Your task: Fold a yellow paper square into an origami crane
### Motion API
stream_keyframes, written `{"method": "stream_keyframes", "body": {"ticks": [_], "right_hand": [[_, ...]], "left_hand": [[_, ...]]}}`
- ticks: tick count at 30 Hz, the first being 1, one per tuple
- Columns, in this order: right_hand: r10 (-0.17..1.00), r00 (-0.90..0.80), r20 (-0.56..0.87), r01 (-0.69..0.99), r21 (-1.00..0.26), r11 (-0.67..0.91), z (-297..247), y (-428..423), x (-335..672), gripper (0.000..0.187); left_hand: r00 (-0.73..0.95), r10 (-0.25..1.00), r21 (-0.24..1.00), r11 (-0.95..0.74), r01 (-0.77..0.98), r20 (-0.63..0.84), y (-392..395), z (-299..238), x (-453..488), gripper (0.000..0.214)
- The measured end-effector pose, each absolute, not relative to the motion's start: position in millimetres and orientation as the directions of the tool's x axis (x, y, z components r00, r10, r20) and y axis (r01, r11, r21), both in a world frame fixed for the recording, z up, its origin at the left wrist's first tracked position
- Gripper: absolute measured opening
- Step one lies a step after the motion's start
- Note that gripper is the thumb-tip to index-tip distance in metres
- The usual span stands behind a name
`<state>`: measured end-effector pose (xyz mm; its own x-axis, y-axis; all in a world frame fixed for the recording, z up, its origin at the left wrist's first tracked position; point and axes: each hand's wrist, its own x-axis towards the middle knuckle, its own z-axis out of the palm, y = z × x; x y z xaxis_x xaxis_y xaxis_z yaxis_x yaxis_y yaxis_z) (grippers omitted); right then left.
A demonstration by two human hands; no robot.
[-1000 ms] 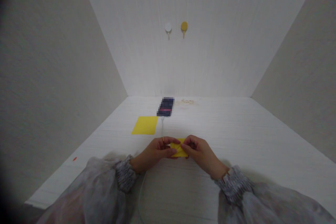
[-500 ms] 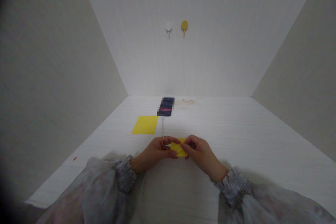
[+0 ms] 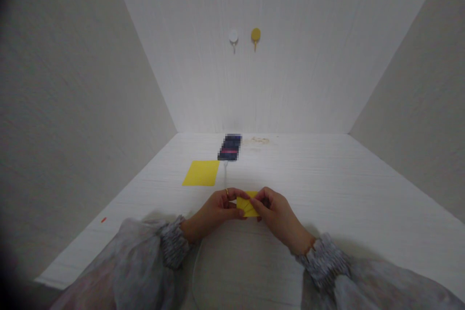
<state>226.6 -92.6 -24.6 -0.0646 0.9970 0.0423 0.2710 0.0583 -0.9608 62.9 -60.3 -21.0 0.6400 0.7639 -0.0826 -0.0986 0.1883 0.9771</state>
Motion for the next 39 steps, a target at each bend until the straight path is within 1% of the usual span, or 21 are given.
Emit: {"method": "stream_keyframes", "body": {"ticks": [7, 11, 16, 22, 31, 36, 39], "right_hand": [[0.997, -0.051, 0.065, 0.298, -0.951, 0.078, -22.2, -92.2, 224.6, 0.022], [0.997, -0.037, 0.063, 0.323, -0.944, 0.072, -23.1, -91.4, 223.9, 0.02], [0.997, -0.033, 0.069, 0.329, -0.941, 0.076, -24.9, -90.8, 222.3, 0.018], [0.998, -0.013, 0.054, 0.213, -0.975, 0.056, -25.2, -90.6, 221.7, 0.018], [0.997, -0.04, 0.072, 0.149, -0.986, 0.077, -24.0, -90.5, 221.6, 0.017], [0.993, -0.073, 0.098, -0.003, -0.995, 0.098, -20.4, -89.7, 222.5, 0.018], [0.995, -0.079, 0.053, -0.055, -0.997, 0.049, -20.3, -88.5, 223.8, 0.022]], "left_hand": [[0.618, 0.786, 0.973, 0.157, -0.171, -0.018, -61.4, -23.6, 66.0, 0.029], [0.598, 0.801, 0.968, 0.151, -0.202, 0.0, -61.3, -25.0, 67.3, 0.032], [0.587, 0.809, 0.965, 0.171, -0.199, -0.022, -61.2, -23.1, 68.0, 0.035], [0.558, 0.827, 0.967, 0.194, -0.167, -0.069, -62.2, -18.4, 68.3, 0.036], [0.552, 0.832, 0.962, 0.192, -0.192, -0.056, -61.7, -18.5, 68.4, 0.034], [0.521, 0.852, 0.96, 0.187, -0.209, -0.053, -61.1, -18.2, 68.4, 0.035], [0.513, 0.858, 0.953, 0.184, -0.242, -0.035, -60.4, -18.4, 68.0, 0.034]]}}
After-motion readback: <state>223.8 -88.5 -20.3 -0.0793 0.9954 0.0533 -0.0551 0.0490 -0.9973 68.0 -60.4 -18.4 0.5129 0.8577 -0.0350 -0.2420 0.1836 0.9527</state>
